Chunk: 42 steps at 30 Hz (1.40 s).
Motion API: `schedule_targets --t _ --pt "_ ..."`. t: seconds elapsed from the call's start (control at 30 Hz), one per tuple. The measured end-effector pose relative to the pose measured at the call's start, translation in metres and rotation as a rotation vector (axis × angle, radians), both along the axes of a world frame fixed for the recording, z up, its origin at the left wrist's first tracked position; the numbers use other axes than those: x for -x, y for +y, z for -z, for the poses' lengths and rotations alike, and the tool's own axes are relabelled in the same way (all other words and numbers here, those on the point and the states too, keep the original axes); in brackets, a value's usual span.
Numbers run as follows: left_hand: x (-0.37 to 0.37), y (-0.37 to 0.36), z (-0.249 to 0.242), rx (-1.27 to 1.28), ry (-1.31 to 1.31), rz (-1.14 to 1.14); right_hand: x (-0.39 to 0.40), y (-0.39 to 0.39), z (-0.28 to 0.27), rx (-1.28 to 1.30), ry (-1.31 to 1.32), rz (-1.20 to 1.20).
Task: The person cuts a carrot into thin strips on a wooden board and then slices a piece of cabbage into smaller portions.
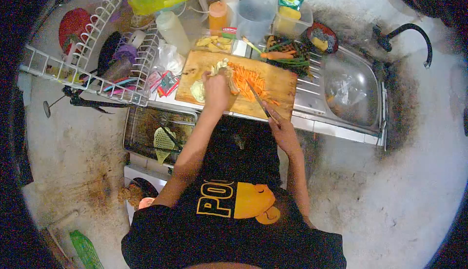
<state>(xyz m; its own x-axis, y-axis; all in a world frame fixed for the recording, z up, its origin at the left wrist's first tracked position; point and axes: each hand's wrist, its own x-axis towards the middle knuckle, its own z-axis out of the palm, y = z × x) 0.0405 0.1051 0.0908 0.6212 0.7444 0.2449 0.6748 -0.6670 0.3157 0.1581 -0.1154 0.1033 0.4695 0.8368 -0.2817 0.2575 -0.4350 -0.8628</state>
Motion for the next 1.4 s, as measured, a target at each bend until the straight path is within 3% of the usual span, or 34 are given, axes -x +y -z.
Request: schedule_targets --t 0.13,0.2,0.3,0.33,0.4,0.47,0.5,0.57,0.63,0.77,0.87,0.97,1.1,1.17,1.27,1.4 --pt "0.036 -0.001 -0.026 0.037 0.037 -0.075 0.002 -0.009 -0.009 0.067 -0.022 0.066" --pt "0.054 0.008 -0.030 -0.010 -0.345 -0.220 0.002 -0.017 -0.007 0.066 0.004 0.093" --pt "0.064 0.036 0.020 0.018 -0.551 -0.122 0.006 -0.020 -0.002 0.019 0.072 0.061" --pt "0.066 0.037 0.029 0.372 -0.656 -0.051 0.009 -0.018 -0.002 0.029 0.073 0.053" --pt "0.068 0.025 0.045 0.446 -0.791 -0.090 0.022 -0.007 0.000 0.021 0.311 0.047" --pt "0.066 0.016 0.046 0.532 -1.002 -0.170 0.031 0.008 0.005 -0.046 0.338 -0.054" --pt "0.066 0.012 0.049 0.526 -0.984 -0.172 0.038 0.016 0.008 -0.115 0.355 -0.141" --pt "0.063 0.007 0.059 0.236 -1.008 -0.198 0.055 0.038 0.009 -0.141 0.497 -0.119" --pt "0.061 0.001 0.057 0.225 -0.939 -0.210 0.071 0.058 0.010 -0.131 0.631 -0.071" --pt "0.048 -0.003 0.062 0.290 -1.040 -0.310 0.091 0.085 0.011 -0.141 0.774 0.008" --pt "0.044 -0.009 0.065 0.254 -1.031 -0.354 0.105 0.094 0.040 -0.302 0.420 0.009" --pt "0.044 -0.014 0.059 0.222 -0.976 -0.315 0.103 0.097 0.035 -0.282 0.247 -0.010" --pt "0.042 -0.012 0.067 0.294 -1.055 -0.360 0.092 0.100 0.031 -0.238 0.393 -0.027" --pt "0.041 -0.010 0.071 0.232 -1.053 -0.394 0.099 0.106 0.048 -0.451 0.256 0.006" --pt "0.040 -0.010 0.068 0.267 -1.094 -0.389 0.096 0.119 0.075 -0.223 0.248 -0.041" --pt "0.038 -0.010 0.070 0.213 -1.081 -0.391 0.086 0.125 0.064 -0.366 0.299 -0.018"
